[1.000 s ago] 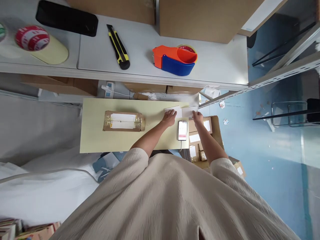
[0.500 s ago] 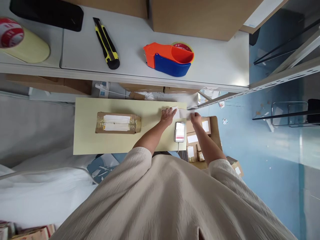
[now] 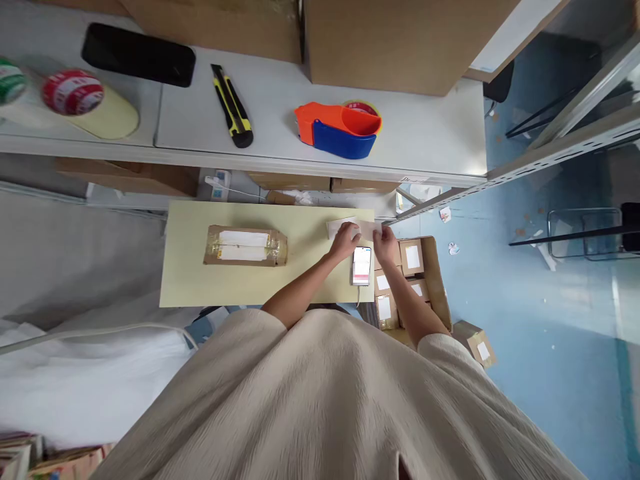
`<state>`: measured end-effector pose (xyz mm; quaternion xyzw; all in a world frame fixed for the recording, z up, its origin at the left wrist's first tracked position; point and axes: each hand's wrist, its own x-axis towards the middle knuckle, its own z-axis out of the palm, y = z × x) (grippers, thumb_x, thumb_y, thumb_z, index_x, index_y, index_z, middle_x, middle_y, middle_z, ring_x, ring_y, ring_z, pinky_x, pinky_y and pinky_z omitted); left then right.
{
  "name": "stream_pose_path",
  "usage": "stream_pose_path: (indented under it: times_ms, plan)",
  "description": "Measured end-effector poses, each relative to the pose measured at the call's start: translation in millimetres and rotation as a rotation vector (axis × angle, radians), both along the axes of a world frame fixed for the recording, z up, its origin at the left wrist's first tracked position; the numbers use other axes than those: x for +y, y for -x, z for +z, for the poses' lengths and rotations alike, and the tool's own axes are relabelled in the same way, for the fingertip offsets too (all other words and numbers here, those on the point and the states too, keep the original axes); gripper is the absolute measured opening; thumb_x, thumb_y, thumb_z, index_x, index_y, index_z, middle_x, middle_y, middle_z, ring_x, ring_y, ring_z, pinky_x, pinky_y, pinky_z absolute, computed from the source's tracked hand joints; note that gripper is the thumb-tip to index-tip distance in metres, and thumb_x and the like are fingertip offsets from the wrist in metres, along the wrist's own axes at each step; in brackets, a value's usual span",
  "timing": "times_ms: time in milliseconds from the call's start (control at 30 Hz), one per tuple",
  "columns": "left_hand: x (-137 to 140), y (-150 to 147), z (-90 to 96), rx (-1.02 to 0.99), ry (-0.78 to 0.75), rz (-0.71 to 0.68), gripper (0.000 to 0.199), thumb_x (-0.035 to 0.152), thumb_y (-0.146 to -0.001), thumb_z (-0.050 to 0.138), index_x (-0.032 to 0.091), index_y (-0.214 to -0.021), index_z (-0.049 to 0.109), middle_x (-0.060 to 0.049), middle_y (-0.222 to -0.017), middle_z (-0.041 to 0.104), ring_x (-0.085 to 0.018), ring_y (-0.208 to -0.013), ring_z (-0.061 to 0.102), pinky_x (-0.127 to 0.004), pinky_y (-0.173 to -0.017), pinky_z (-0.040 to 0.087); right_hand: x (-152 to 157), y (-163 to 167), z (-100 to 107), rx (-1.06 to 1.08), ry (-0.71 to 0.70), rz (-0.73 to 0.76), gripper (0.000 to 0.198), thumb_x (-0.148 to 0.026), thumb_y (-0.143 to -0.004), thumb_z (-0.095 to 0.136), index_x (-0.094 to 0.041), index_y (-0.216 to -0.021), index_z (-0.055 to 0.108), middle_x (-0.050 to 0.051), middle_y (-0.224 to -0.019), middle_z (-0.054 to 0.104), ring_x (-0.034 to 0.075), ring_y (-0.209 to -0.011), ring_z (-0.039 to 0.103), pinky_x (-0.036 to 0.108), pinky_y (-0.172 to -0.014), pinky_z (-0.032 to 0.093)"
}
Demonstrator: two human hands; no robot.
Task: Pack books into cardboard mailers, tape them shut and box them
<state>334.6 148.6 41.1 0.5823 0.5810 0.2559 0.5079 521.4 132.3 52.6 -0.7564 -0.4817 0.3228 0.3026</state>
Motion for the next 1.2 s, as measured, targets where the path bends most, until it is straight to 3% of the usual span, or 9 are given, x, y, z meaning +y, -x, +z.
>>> stream_pose_path:
  times_ms: [67, 133, 267, 367, 533, 800, 1000, 1200]
  plan:
    - [-7, 3, 12.1, -0.286, 0.022, 0.175, 0.03, 0.049, -0.104, 0.078, 0.025, -0.121, 0.071, -0.015, -0.137, 0.076, -0.034, -0.137, 0.072, -0.052, -0.121, 0.057, -2, 29, 6, 0.02, -0.141, 0.104, 0.025, -0.048, -0.106, 0.058, -0.025, -0.108, 0.069, 0.011, -0.106, 0.078, 0.03, -0.094, 0.07, 0.045, -0.09, 0.062]
    - [-13, 14, 25.5, -0.466, 0.041, 0.316, 0.038, 0.056, -0.099, 0.086, 0.025, -0.108, 0.066, -0.011, -0.123, 0.079, -0.03, -0.122, 0.079, -0.046, -0.112, 0.06, -5, 56, 13, 0.02, -0.246, 0.235, 0.023, -0.045, -0.108, 0.058, -0.026, -0.11, 0.07, 0.011, -0.109, 0.077, 0.03, -0.095, 0.071, 0.047, -0.092, 0.063]
    - [-24, 60, 52.5, -0.515, 0.074, 0.508, 0.044, 0.056, -0.092, 0.093, 0.024, -0.091, 0.062, -0.003, -0.095, 0.076, -0.022, -0.096, 0.078, -0.039, -0.098, 0.062, -13, 99, 29, -0.025, -0.331, 0.48, 0.018, -0.037, -0.11, 0.059, -0.028, -0.118, 0.073, 0.012, -0.114, 0.075, 0.033, -0.107, 0.072, 0.052, -0.102, 0.062]
    - [-38, 102, 70.6, -0.49, 0.083, 0.579, 0.039, 0.051, -0.092, 0.091, 0.023, -0.086, 0.064, 0.0, -0.083, 0.072, -0.018, -0.083, 0.073, -0.035, -0.089, 0.062, -18, 126, 44, -0.007, -0.373, 0.612, 0.023, -0.045, -0.111, 0.068, -0.028, -0.123, 0.075, 0.013, -0.12, 0.076, 0.035, -0.113, 0.071, 0.055, -0.107, 0.061]
    - [-66, 168, 97.9, -0.514, 0.054, 0.567, 0.038, 0.053, -0.092, 0.091, 0.022, -0.088, 0.068, 0.0, -0.086, 0.073, -0.018, -0.089, 0.074, -0.033, -0.091, 0.064, -24, 178, 72, 0.135, -0.418, 0.682, 0.04, -0.066, -0.11, 0.07, -0.029, -0.124, 0.077, 0.012, -0.124, 0.077, 0.032, -0.109, 0.073, 0.053, -0.103, 0.065]
    - [-96, 268, 128.9, -0.628, 0.003, 0.512, 0.048, 0.065, -0.093, 0.087, 0.023, -0.09, 0.066, -0.002, -0.094, 0.076, -0.022, -0.101, 0.079, -0.038, -0.102, 0.066, -38, 278, 120, 0.25, -0.384, 0.71, 0.044, -0.071, -0.107, 0.071, -0.029, -0.114, 0.081, 0.008, -0.118, 0.081, 0.025, -0.097, 0.077, 0.047, -0.097, 0.069]
    - [-117, 340, 128.9, -0.677, -0.01, 0.475, 0.045, 0.063, -0.093, 0.088, 0.023, -0.096, 0.067, -0.003, -0.103, 0.078, -0.021, -0.102, 0.082, -0.036, -0.096, 0.066, -56, 345, 130, 0.24, -0.385, 0.739, 0.046, -0.073, -0.107, 0.07, -0.029, -0.113, 0.082, 0.009, -0.117, 0.083, 0.027, -0.098, 0.079, 0.049, -0.097, 0.07]
    - [-132, 393, 117.8, -0.645, -0.036, 0.505, 0.039, 0.058, -0.093, 0.086, 0.022, -0.094, 0.07, -0.003, -0.096, 0.079, -0.021, -0.097, 0.079, -0.037, -0.093, 0.067, -69, 408, 128, 0.242, -0.352, 0.775, 0.047, -0.074, -0.104, 0.071, -0.029, -0.112, 0.082, 0.009, -0.117, 0.083, 0.027, -0.099, 0.079, 0.049, -0.099, 0.07]
